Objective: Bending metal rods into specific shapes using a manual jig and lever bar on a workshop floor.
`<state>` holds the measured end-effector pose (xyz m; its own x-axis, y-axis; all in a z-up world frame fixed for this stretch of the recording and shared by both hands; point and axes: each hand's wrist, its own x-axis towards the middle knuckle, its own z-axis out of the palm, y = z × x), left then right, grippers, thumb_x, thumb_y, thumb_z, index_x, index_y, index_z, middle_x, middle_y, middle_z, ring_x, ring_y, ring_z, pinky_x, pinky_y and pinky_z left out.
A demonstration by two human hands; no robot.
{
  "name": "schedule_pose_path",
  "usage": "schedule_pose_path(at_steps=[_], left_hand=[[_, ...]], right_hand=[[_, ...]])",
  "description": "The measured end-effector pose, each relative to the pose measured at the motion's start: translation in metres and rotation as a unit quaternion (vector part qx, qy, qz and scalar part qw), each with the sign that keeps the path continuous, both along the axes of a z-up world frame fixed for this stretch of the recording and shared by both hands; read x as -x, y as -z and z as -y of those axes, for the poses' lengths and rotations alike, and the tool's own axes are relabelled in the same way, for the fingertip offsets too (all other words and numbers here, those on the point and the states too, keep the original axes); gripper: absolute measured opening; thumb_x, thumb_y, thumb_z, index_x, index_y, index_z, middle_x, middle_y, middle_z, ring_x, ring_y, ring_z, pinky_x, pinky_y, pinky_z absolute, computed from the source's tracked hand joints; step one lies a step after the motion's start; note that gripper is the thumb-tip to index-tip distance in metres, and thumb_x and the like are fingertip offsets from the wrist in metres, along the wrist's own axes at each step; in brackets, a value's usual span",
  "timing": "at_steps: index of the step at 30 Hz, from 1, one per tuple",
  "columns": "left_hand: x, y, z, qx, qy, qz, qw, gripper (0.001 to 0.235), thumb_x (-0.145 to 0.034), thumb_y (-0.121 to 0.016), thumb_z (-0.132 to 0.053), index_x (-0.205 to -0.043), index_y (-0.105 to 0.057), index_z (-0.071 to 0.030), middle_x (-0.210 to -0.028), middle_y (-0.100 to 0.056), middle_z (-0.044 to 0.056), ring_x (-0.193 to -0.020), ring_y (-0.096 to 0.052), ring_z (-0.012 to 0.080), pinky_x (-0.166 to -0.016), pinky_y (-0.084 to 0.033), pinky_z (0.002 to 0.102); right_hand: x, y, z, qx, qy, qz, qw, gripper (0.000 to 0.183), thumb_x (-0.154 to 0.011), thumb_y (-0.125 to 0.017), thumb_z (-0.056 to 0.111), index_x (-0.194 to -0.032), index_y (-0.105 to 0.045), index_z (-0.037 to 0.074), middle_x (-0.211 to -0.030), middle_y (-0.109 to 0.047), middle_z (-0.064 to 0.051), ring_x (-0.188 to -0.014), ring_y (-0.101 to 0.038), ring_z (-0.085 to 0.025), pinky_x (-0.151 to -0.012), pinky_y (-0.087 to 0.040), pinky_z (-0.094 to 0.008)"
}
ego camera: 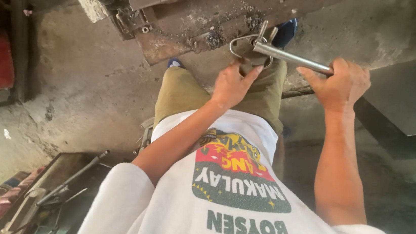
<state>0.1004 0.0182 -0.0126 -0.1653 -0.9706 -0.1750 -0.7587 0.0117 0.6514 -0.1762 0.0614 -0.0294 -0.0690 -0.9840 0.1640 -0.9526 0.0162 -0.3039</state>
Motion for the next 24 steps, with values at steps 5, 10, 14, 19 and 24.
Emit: schedule_pose_path(at_steps=[5,10,14,19,24], left_hand=[[0.012,0.037,-0.001,-0.453,-0.202,-0.418,0.761,0.042,-0.102,-0.064,-0.037,-0.109,-0.069,0.004,-0.089,-0.077,0.017,-0.063,-0.065,0.0161,-0.06,-0.055,0.032],[0.031,0.021,0.002,-0.466,-0.293,-0.507,0.663,0.04,-0.1,-0.064,-0.037,-0.114,-0.067,0.0,-0.096,-0.077,0.013,-0.068,-0.067,0.0142,-0.064,-0.055,0.03],[0.038,0.021,0.0,-0.443,-0.327,-0.53,0.645,0.042,-0.099,-0.065,-0.04,-0.114,-0.067,-0.001,-0.096,-0.077,0.013,-0.069,-0.066,0.014,-0.064,-0.054,0.03],[0.04,0.016,-0.002,-0.415,-0.327,-0.491,0.693,0.044,-0.098,-0.065,-0.041,-0.107,-0.068,0.003,-0.089,-0.077,0.014,-0.064,-0.066,0.0148,-0.06,-0.054,0.03],[0.039,0.018,-0.003,-0.406,-0.33,-0.466,0.713,0.043,-0.099,-0.066,-0.037,-0.103,-0.07,0.006,-0.083,-0.077,0.015,-0.059,-0.065,0.0159,-0.057,-0.054,0.03]], right_hand=[[0.019,-0.001,0.01,-0.069,-0.022,0.032,0.997,0.068,-0.083,-0.087,0.07,-0.068,-0.053,0.013,-0.065,-0.057,-0.004,-0.064,-0.058,-0.028,-0.069,-0.044,-0.042],[0.042,-0.01,0.055,-0.064,-0.094,0.02,0.993,0.073,-0.079,-0.089,0.072,-0.064,-0.049,0.013,-0.063,-0.054,-0.004,-0.064,-0.055,-0.029,-0.065,-0.041,-0.042],[0.054,-0.01,0.085,-0.061,-0.165,-0.004,0.984,0.075,-0.079,-0.088,0.074,-0.061,-0.046,0.014,-0.06,-0.052,-0.002,-0.059,-0.053,-0.027,-0.067,-0.04,-0.042],[0.05,-0.002,0.065,-0.074,-0.163,-0.005,0.984,0.072,-0.08,-0.081,0.073,-0.062,-0.047,0.013,-0.062,-0.053,-0.003,-0.06,-0.054,-0.028,-0.064,-0.04,-0.041],[0.032,0.005,0.028,-0.088,-0.089,0.04,0.991,0.072,-0.08,-0.082,0.072,-0.064,-0.049,0.01,-0.063,-0.053,-0.006,-0.061,-0.057,-0.03,-0.064,-0.043,-0.041]])
